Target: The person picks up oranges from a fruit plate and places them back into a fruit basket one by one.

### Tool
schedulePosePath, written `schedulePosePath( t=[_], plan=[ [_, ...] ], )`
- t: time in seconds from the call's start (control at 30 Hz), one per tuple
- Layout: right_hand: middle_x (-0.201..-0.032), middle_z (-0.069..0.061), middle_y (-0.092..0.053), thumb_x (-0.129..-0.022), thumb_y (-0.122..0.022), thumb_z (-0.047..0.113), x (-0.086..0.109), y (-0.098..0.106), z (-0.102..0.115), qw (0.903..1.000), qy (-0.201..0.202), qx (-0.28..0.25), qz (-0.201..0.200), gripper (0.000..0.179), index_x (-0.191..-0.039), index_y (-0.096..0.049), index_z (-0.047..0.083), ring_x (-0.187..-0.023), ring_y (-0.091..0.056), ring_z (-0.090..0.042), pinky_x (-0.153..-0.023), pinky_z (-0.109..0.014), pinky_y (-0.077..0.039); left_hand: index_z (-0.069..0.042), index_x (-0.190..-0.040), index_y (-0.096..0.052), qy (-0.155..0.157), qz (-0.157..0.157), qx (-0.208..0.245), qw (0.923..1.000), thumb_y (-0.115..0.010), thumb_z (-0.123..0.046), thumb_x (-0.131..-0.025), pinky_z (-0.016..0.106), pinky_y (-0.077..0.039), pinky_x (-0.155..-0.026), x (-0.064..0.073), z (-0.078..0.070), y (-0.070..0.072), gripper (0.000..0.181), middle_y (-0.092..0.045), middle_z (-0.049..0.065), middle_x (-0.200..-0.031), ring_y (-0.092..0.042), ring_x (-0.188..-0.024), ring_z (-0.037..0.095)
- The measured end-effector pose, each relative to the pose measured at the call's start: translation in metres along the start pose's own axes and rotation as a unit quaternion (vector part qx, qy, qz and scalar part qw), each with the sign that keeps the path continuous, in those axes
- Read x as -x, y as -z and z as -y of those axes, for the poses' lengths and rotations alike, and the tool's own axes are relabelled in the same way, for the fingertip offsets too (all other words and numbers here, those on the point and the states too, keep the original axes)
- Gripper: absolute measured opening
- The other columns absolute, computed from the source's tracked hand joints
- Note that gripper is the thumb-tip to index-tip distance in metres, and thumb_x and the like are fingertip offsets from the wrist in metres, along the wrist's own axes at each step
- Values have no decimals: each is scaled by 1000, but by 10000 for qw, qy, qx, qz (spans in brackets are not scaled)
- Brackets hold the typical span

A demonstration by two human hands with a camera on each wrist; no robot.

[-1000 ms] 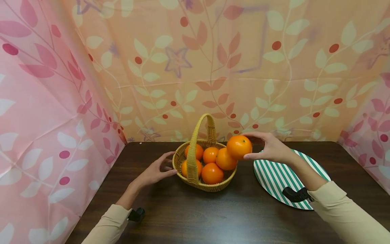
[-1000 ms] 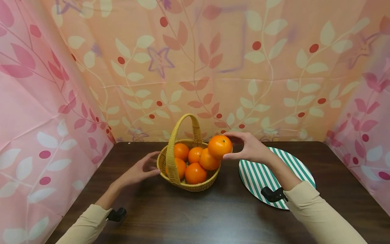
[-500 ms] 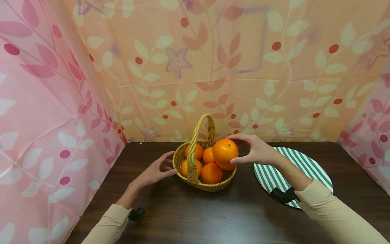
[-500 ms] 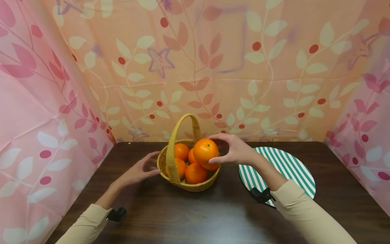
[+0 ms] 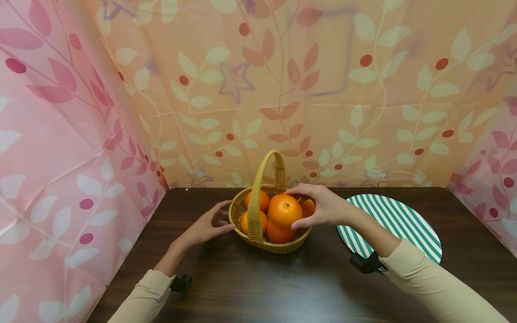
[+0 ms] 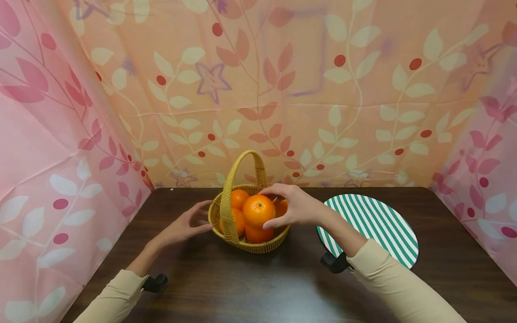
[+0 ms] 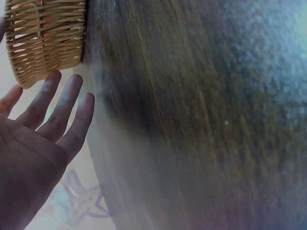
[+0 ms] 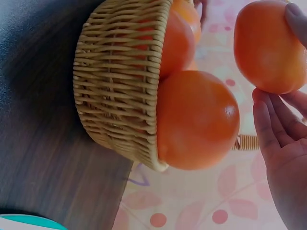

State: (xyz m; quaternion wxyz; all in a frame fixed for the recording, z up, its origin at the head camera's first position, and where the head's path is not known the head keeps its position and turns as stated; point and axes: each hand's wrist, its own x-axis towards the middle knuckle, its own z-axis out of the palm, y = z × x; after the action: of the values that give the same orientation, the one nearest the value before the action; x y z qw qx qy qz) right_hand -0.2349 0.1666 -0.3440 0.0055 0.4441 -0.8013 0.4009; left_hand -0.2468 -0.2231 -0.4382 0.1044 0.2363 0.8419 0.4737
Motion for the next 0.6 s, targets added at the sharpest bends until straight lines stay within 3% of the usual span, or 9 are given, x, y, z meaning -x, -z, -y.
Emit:
schedulePosePath(
  t=[0.27,0.6],
  plan=[
    [-124,7,-64,-75,-92,42,-6,-11,3,9986,193,460,191,71,-133,-64,13,-111,-57,-15,-95,-41,-50,-15,-159,-30,-19,-22,30,10000,-74,-26,-97,45,-55,-91,1,0,0,77,-57,21,-135,-63,-115,37],
    [-132,0,-61,-76,-91,43,-5,-21,-2,9958,511,707,268,74,-135,-62,10,-112,-58,-17,-92,-39,-52,-14,-158,-30,-48,0,22,10000,-73,-24,-98,46,-54,-91,1,0,0,75,-56,22,-136,-62,-116,39]
  ],
)
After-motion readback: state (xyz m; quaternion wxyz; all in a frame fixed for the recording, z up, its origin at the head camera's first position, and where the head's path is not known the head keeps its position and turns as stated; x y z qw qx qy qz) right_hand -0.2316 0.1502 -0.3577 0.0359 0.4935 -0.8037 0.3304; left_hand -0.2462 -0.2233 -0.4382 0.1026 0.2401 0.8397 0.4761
